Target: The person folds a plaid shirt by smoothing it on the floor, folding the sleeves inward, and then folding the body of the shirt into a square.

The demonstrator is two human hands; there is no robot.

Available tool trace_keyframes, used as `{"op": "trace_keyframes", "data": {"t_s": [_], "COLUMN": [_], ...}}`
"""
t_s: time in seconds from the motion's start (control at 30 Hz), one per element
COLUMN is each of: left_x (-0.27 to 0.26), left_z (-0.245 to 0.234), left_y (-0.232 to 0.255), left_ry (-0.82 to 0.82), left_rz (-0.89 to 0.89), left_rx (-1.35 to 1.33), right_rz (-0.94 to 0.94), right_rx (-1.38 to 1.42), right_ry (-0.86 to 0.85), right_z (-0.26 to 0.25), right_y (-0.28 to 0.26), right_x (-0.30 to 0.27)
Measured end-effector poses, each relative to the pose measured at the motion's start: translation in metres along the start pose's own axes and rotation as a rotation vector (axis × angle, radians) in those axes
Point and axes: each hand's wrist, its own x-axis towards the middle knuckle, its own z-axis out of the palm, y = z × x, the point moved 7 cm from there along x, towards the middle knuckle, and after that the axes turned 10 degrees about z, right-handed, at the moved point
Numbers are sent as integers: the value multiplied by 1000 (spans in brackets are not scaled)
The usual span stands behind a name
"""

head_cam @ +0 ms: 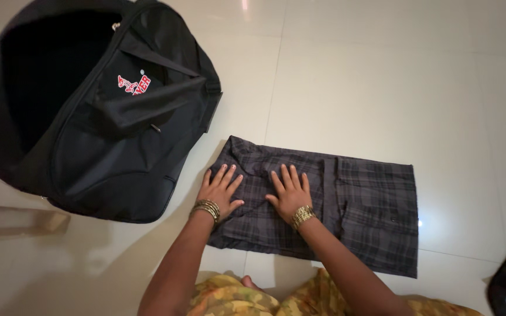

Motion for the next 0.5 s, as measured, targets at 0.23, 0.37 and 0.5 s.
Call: {"op": "trace_keyframes", "data": {"t_s": [0.23,0.37,0.5], "left_x": [15,12,-32], "left_z": [28,27,40], "left_y": [0,0,16], "left_ry": [81,156,263], "left_rz": [33,48,201], "left_rx": [-110,-194,-282], "right_rz": [-15,1,-23], "right_rx": [-76,-89,-134], "right_ry": [-54,-63,-95], "right_z": [10,11,21], "right_y": [-50,-44,-34], "right_x": [40,36,12]}}
